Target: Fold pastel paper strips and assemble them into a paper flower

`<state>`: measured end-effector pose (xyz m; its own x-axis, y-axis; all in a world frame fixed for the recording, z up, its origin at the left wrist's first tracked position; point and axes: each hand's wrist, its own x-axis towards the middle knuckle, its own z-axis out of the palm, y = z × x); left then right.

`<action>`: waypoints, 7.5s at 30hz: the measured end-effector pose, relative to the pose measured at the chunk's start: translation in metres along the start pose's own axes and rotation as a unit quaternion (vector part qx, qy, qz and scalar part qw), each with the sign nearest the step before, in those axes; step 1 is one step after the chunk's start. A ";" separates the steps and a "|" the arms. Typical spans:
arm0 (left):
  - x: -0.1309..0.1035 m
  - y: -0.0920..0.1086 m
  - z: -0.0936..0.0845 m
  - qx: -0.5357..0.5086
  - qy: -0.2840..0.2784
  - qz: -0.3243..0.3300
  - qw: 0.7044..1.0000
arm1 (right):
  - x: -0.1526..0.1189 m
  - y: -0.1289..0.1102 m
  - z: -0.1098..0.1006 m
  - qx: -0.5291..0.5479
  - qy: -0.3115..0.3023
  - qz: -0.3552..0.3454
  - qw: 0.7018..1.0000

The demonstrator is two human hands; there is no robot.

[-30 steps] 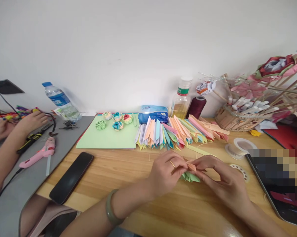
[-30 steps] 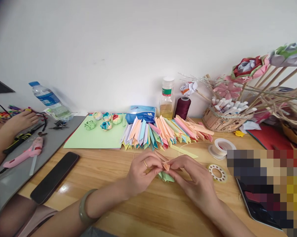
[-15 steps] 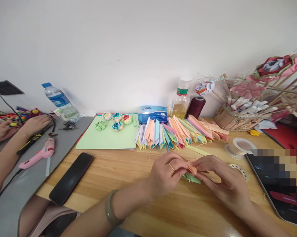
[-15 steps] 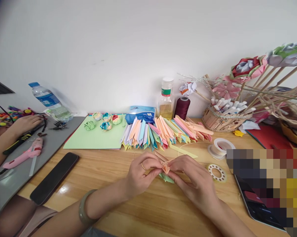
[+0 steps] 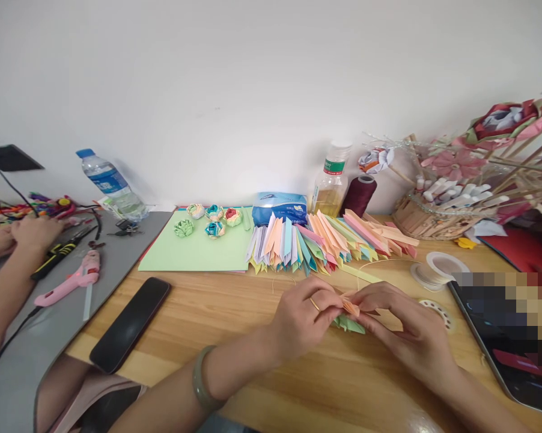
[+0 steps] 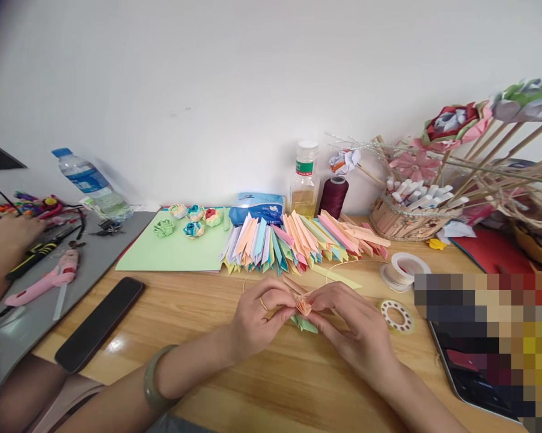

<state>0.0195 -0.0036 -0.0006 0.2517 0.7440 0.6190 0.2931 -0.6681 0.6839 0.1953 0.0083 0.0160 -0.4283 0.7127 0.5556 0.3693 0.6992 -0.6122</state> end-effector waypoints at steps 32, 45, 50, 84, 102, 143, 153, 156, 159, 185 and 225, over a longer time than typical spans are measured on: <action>0.018 -0.003 -0.006 -0.398 -0.092 -0.405 0.818 | 0.009 0.007 0.001 0.354 -0.190 0.386 0.830; 0.019 -0.003 -0.008 -0.460 -0.119 -0.466 0.746 | 0.005 0.007 0.003 0.378 -0.170 0.411 0.812; 0.017 -0.004 -0.005 -0.428 -0.072 -0.475 0.765 | 0.006 0.009 0.000 0.367 -0.177 0.395 0.823; 0.015 -0.003 -0.005 -0.407 -0.141 -0.469 0.771 | 0.008 0.009 -0.004 0.345 -0.244 0.369 0.828; 0.012 -0.010 -0.003 -0.349 -0.146 -0.465 0.800 | 0.012 0.008 0.001 0.334 -0.264 0.371 0.825; 0.019 -0.008 -0.015 -0.226 -0.097 -0.332 0.911 | -0.004 -0.016 0.004 -0.025 -0.368 0.070 0.927; 0.018 -0.002 -0.016 -0.128 -0.213 -0.330 0.911 | 0.000 -0.003 -0.015 -0.093 -0.193 -0.011 0.977; 0.020 0.000 -0.017 -0.146 -0.222 -0.313 0.912 | -0.002 0.001 -0.017 -0.098 -0.144 -0.036 0.984; 0.019 0.000 -0.015 -0.177 -0.213 -0.343 0.898 | -0.002 0.002 -0.015 -0.101 -0.120 -0.045 0.987; 0.015 0.001 -0.009 -0.436 -0.087 -0.349 0.825 | -0.008 -0.017 -0.010 -0.086 -0.073 -0.156 0.981; 0.015 -0.004 -0.007 -0.426 -0.054 -0.399 0.810 | 0.000 -0.017 -0.006 -0.073 -0.089 -0.107 0.988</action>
<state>0.0162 0.0104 0.0087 0.3886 0.9079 -0.1570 -0.3289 0.2959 0.8968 0.1942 -0.0032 0.0301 -0.6431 0.5352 0.5477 0.3644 0.8429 -0.3958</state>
